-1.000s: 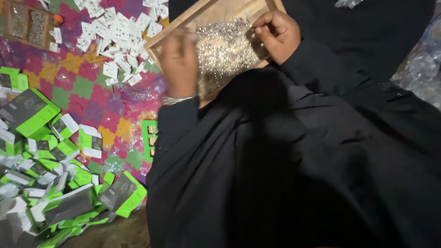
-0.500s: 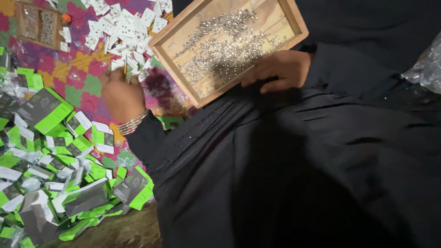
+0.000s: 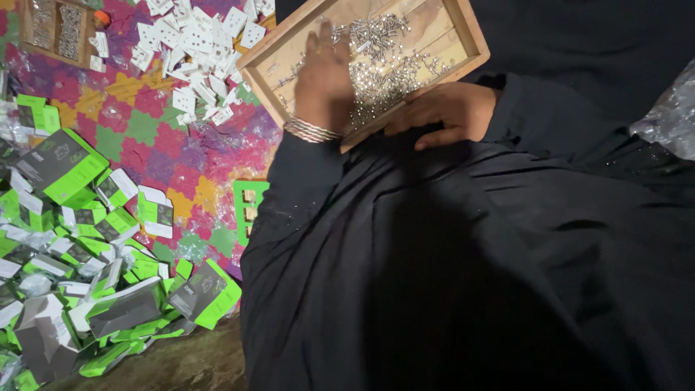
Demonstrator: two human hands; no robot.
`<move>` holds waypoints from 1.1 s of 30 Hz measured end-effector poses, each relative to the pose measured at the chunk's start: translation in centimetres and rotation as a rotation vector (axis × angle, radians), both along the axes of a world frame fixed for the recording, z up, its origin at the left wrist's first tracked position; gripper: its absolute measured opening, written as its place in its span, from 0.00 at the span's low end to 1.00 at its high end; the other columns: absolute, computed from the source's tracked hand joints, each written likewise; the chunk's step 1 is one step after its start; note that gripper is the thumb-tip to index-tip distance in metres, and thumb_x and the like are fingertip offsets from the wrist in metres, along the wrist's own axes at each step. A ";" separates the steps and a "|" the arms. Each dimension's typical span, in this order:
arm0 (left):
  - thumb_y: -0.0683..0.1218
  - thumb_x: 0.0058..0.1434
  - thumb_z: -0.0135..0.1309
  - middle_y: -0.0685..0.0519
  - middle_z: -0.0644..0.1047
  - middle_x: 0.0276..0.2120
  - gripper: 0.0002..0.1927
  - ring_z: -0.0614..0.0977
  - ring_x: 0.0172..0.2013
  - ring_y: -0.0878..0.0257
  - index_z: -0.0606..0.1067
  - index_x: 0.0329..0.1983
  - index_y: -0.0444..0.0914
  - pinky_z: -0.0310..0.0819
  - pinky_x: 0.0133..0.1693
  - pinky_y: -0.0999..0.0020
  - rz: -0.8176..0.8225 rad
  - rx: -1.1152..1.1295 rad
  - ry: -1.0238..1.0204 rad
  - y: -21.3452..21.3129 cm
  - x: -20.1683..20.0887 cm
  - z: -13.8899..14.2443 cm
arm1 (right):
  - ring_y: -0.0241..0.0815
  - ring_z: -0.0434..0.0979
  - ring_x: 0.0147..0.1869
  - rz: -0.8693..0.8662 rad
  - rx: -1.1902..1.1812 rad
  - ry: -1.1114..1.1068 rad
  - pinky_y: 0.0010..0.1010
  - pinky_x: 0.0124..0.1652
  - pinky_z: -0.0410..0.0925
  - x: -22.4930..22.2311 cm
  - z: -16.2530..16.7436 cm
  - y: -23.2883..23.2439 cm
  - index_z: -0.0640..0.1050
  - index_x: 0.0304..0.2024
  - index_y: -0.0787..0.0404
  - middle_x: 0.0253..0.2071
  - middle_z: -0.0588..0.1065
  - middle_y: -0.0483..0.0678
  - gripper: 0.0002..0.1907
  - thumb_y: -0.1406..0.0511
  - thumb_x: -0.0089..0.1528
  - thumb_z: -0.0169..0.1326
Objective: The person sits on the floor with a wooden tray of small metal screws on their lap and picks screws one at a time, using a small handheld tool to lift them from the tray. Scattered electrical switch plates and boxes surround them on the floor mat.
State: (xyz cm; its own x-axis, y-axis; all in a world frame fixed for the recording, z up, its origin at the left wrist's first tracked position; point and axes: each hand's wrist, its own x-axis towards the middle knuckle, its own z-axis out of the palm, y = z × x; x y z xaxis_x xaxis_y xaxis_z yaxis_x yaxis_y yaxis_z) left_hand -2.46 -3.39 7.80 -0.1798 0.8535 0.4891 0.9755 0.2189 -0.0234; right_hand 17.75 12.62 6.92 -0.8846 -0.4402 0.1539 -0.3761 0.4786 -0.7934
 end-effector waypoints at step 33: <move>0.44 0.60 0.61 0.44 0.78 0.38 0.06 0.81 0.39 0.45 0.77 0.35 0.37 0.76 0.41 0.53 -0.034 -0.008 -0.558 4.1 -0.1 0.6 | 0.52 0.75 0.62 -0.071 -0.097 -0.016 0.40 0.59 0.68 0.3 0.8 -0.2 0.75 0.62 0.60 0.60 0.75 0.52 0.24 0.57 0.66 0.56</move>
State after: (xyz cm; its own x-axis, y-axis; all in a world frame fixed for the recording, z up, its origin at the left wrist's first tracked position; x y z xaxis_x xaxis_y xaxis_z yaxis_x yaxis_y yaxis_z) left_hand -2.58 0.70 8.37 -0.3823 0.8665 0.3211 0.8468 0.1895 0.4969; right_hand 18.05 12.41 7.71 -0.9159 -0.3596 0.1784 -0.3307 0.4241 -0.8431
